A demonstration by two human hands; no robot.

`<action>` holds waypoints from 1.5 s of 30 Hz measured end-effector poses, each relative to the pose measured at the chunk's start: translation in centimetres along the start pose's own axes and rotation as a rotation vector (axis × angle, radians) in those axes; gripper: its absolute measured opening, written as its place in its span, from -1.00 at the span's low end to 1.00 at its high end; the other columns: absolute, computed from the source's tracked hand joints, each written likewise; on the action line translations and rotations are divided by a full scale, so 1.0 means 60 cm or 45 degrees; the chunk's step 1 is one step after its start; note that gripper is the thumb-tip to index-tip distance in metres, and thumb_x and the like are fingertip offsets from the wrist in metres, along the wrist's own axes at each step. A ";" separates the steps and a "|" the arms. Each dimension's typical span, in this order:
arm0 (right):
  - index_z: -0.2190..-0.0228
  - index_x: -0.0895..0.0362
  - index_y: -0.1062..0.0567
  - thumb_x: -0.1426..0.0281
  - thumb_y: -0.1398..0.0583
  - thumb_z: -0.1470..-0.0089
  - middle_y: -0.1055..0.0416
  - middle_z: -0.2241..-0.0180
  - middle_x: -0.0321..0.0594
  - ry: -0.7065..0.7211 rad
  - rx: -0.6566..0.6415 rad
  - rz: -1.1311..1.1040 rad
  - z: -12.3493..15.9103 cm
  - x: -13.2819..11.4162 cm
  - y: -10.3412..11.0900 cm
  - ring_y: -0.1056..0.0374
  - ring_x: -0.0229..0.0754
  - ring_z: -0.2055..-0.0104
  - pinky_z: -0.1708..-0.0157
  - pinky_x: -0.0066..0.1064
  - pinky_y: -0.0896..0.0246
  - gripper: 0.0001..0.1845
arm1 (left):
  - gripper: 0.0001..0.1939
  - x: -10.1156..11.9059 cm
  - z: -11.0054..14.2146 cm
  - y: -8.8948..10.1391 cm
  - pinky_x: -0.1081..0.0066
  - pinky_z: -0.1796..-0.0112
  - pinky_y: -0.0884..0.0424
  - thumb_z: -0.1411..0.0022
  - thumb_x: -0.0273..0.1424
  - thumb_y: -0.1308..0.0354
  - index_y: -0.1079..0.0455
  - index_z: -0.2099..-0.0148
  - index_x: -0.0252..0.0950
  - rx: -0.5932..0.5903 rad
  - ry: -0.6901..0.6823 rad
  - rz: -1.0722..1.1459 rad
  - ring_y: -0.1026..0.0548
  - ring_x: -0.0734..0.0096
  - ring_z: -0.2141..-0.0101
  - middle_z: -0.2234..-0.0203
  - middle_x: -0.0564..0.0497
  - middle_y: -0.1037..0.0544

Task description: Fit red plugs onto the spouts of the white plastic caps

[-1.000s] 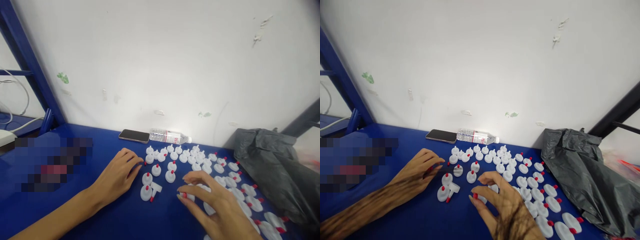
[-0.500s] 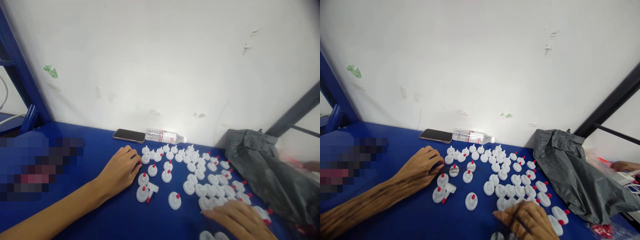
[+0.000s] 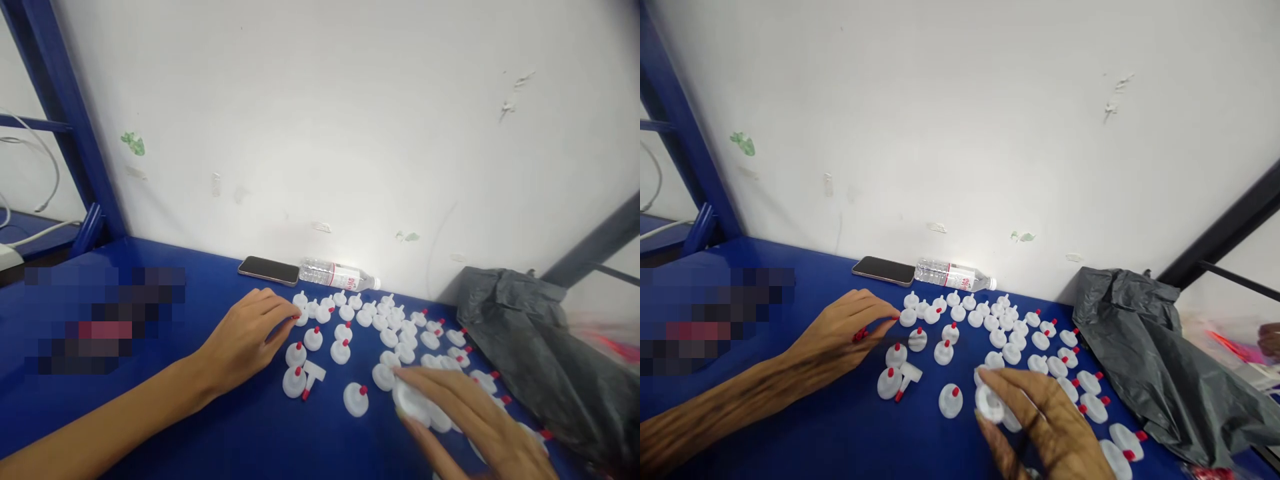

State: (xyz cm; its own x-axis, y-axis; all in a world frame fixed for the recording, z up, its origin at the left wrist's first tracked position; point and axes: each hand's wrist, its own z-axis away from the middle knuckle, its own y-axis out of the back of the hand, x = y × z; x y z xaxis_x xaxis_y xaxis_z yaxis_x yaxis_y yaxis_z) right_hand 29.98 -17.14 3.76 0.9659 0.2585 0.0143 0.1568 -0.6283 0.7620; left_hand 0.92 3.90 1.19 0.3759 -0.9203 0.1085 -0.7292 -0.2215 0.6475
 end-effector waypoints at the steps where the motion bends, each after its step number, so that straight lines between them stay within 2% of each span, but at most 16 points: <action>1: -0.36 -0.37 -0.38 0.34 -0.24 -0.30 -0.74 -0.03 -0.37 0.032 -0.010 -0.030 -0.024 0.000 -0.002 -0.73 -0.01 0.02 0.03 -0.26 -0.76 -0.33 | -0.90 0.006 -0.002 0.005 0.21 0.19 -0.63 -0.57 -0.45 -0.19 -0.53 -0.03 -0.21 0.025 -0.017 0.049 -0.65 0.30 0.25 0.20 0.08 -0.70; 4: -0.18 -0.15 -0.56 0.33 -0.24 -0.35 -0.74 0.04 -0.24 0.168 -0.036 -0.096 -0.083 -0.003 -0.020 -0.73 -0.03 0.04 0.00 -0.24 -0.75 -0.59 | -0.84 0.029 -0.004 0.015 0.24 0.22 -0.61 -0.63 -0.40 -0.12 -0.52 -0.08 -0.13 0.092 -0.029 0.182 -0.64 0.31 0.24 0.22 0.09 -0.74; 7: -0.10 -0.05 -0.64 0.34 -0.28 -0.34 -0.73 0.11 -0.17 0.228 -0.057 -0.143 -0.111 -0.013 -0.043 -0.72 -0.03 0.08 0.02 -0.22 -0.74 -0.67 | -0.80 0.058 -0.001 0.017 0.26 0.18 -0.66 -0.62 -0.43 -0.12 -0.54 -0.10 -0.09 0.118 -0.029 0.280 -0.66 0.31 0.19 0.18 0.06 -0.75; 11: -0.08 -0.01 -0.65 0.30 -0.29 -0.36 -0.71 0.13 -0.12 0.208 -0.002 -0.206 -0.107 -0.033 -0.061 -0.71 0.02 0.13 0.10 -0.10 -0.76 -0.70 | -0.77 0.091 0.002 0.015 0.20 0.13 -0.71 -0.61 -0.45 -0.12 -0.52 -0.15 -0.08 0.128 -0.072 0.351 -0.70 0.27 0.15 0.17 0.05 -0.78; 16: -0.03 0.02 -0.64 0.32 -0.26 -0.38 -0.70 0.22 -0.19 0.251 0.034 -0.271 -0.100 -0.051 -0.061 -0.67 -0.03 0.25 0.23 -0.14 -0.74 -0.76 | -0.78 0.107 0.003 0.015 0.20 0.18 -0.72 -0.63 -0.43 -0.08 -0.54 -0.11 -0.07 0.111 -0.087 0.357 -0.73 0.28 0.19 0.21 0.06 -0.79; 19: -0.08 0.03 -0.61 0.33 -0.26 -0.39 -0.71 0.23 -0.19 0.263 0.065 -0.255 -0.100 -0.054 -0.058 -0.68 -0.03 0.26 0.21 -0.13 -0.75 -0.73 | -0.79 0.109 0.003 0.014 0.25 0.19 -0.71 -0.65 -0.40 -0.06 -0.53 -0.08 -0.07 0.129 -0.082 0.331 -0.72 0.33 0.22 0.23 0.10 -0.79; 23: -0.11 0.02 -0.58 0.32 -0.28 -0.40 -0.73 0.16 -0.17 0.238 0.104 -0.255 -0.095 -0.053 -0.058 -0.72 0.00 0.16 0.08 -0.13 -0.76 -0.70 | -0.78 0.111 0.001 0.009 0.31 0.24 -0.69 -0.67 -0.35 -0.03 -0.53 -0.06 -0.11 0.182 -0.077 0.265 -0.71 0.37 0.27 0.27 0.10 -0.80; 28: -0.23 -0.07 -0.51 0.31 -0.27 -0.41 -0.71 0.09 -0.15 0.169 0.074 -0.355 -0.084 -0.056 -0.059 -0.73 -0.04 0.05 0.04 -0.31 -0.72 -0.60 | -0.71 0.107 -0.003 0.013 0.22 0.29 -0.68 -0.68 -0.34 0.04 -0.53 -0.06 -0.15 0.153 -0.093 0.141 -0.71 0.24 0.25 0.23 0.01 -0.80; 31: -0.35 -0.16 -0.42 0.33 -0.25 -0.43 -0.68 0.10 -0.20 0.158 0.051 -0.424 -0.073 -0.058 -0.059 -0.73 -0.08 0.07 0.07 -0.37 -0.72 -0.47 | -0.69 0.105 -0.003 0.020 0.25 0.30 -0.67 -0.65 -0.46 0.06 -0.53 0.01 -0.13 0.090 -0.127 0.144 -0.70 0.27 0.28 0.27 0.02 -0.77; 34: -0.46 -0.19 -0.29 0.43 -0.26 -0.39 -0.68 0.07 -0.20 0.189 0.009 -0.414 -0.057 -0.060 -0.066 -0.72 -0.09 0.04 0.04 -0.41 -0.70 -0.28 | -0.65 0.106 0.001 0.023 0.20 0.31 -0.66 -0.49 -0.63 0.03 -0.51 0.03 -0.12 0.082 -0.167 0.170 -0.70 0.22 0.27 0.29 0.00 -0.77; 37: -0.49 -0.32 -0.22 0.44 -0.26 -0.37 -0.68 0.06 -0.25 0.133 0.066 -0.402 -0.047 -0.068 -0.076 -0.74 -0.06 0.08 0.04 -0.36 -0.72 -0.19 | -0.62 0.112 0.005 0.021 0.14 0.33 -0.66 -0.39 -0.66 -0.01 -0.48 0.03 -0.07 0.106 -0.150 0.194 -0.70 0.19 0.30 0.30 0.03 -0.77; 39: -0.44 -0.36 -0.31 0.41 -0.23 -0.39 -0.69 0.05 -0.26 0.073 0.117 -0.397 -0.051 -0.072 -0.077 -0.74 -0.05 0.10 0.04 -0.29 -0.74 -0.28 | -0.68 0.118 0.004 0.020 0.13 0.31 -0.68 -0.47 -0.59 -0.03 -0.47 0.03 -0.04 0.088 -0.098 0.197 -0.69 0.20 0.29 0.30 0.06 -0.77; 42: -0.30 -0.22 -0.49 0.41 -0.20 -0.41 -0.69 0.00 -0.19 0.105 0.082 -0.327 -0.075 -0.061 -0.064 -0.71 -0.06 0.01 0.00 -0.27 -0.72 -0.49 | -0.80 0.125 0.003 0.019 0.10 0.18 -0.73 -0.60 -0.39 -0.04 -0.47 -0.06 -0.02 0.037 -0.005 0.159 -0.70 0.15 0.17 0.21 0.03 -0.78; 45: -0.11 -0.07 -0.62 0.44 -0.23 -0.39 -0.71 0.02 -0.15 0.163 0.073 -0.211 -0.102 -0.026 -0.043 -0.70 -0.06 0.01 -0.01 -0.23 -0.71 -0.66 | -0.71 0.124 0.009 0.014 0.04 0.03 -0.73 -0.62 -0.32 -0.01 -0.44 -0.24 -0.05 -0.030 0.002 0.096 -0.69 0.09 0.01 0.05 -0.01 -0.77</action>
State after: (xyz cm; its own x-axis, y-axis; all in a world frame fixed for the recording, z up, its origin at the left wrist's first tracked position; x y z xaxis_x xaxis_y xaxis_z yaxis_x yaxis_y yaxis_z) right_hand 26.82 -11.43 5.73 0.8925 0.4505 -0.0228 0.3260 -0.6092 0.7230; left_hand 2.81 -3.31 2.13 0.3214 -0.9335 0.1588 -0.7416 -0.1439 0.6552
